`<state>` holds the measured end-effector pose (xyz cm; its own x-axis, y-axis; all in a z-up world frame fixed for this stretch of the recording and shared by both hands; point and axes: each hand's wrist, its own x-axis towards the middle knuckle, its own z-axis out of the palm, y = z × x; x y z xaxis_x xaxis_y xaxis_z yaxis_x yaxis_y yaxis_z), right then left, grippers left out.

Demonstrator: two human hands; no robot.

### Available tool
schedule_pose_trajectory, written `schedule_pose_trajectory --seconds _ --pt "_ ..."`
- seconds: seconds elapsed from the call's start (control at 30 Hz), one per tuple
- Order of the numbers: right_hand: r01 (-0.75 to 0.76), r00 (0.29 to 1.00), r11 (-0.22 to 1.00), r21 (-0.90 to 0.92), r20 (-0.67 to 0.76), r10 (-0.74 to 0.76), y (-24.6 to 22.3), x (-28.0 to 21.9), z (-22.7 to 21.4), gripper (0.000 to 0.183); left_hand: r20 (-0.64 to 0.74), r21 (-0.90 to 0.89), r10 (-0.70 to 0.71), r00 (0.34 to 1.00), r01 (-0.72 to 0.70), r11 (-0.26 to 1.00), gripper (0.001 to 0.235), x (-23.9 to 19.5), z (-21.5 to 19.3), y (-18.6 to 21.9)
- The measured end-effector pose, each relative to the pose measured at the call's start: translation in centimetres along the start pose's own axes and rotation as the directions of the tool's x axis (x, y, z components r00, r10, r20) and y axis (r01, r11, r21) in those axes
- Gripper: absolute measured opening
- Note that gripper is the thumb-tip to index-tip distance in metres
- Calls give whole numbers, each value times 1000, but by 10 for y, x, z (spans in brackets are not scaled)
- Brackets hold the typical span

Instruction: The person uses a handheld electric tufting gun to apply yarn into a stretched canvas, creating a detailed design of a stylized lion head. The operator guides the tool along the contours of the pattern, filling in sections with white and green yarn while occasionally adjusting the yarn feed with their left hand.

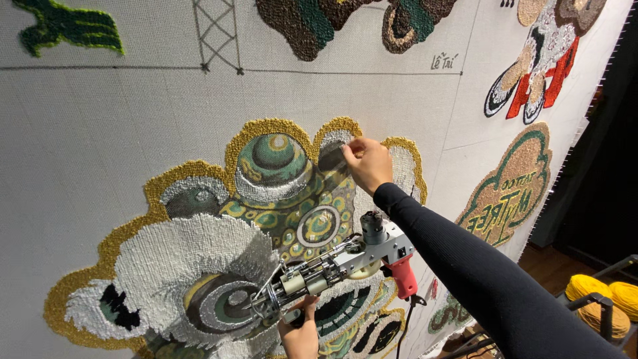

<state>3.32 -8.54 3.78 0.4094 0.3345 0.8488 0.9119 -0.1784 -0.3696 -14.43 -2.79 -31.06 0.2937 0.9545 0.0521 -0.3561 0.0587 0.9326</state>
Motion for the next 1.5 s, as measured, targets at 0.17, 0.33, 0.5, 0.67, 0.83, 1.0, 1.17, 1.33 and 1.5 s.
schedule_pose_trajectory --seconds 0.17,0.33,0.5,0.67,0.83,1.0,1.17,1.33,1.5 --pt "57 995 998 7 83 -58 21 -8 -6 26 20 -27 19 1000 -19 999 19 1 -9 -8" --pt "16 1000 989 144 16 -18 22 -13 -10 26 52 37 76 996 -78 996 17 3 -10 -16" --pt "-29 994 947 319 110 -7 15 -3 0 24 45 -60 -37 998 40 997 14 9 -10 -27" --pt "-250 958 809 533 256 128 9 0 4 30 14 -169 77 997 -74 983 12 18 -13 -57" --pt "-179 984 889 422 92 155 6 -2 5 13 25 -341 -13 1000 21 940 13 29 -13 -79" --pt "-30 993 976 218 -105 53 -13 -1 6 22 25 -220 53 998 -47 974 14 34 -16 -82" --pt "-62 985 976 208 -147 94 -20 5 7 21 66 -99 92 994 -85 991 15 33 -23 -73" --pt "-61 984 984 165 -157 87 -12 6 9 22 84 -42 38 996 -35 999 17 29 -26 -57" --pt "33 997 988 154 -80 -21 10 -4 1 21 73 -35 51 996 -49 998 16 16 -23 -31"
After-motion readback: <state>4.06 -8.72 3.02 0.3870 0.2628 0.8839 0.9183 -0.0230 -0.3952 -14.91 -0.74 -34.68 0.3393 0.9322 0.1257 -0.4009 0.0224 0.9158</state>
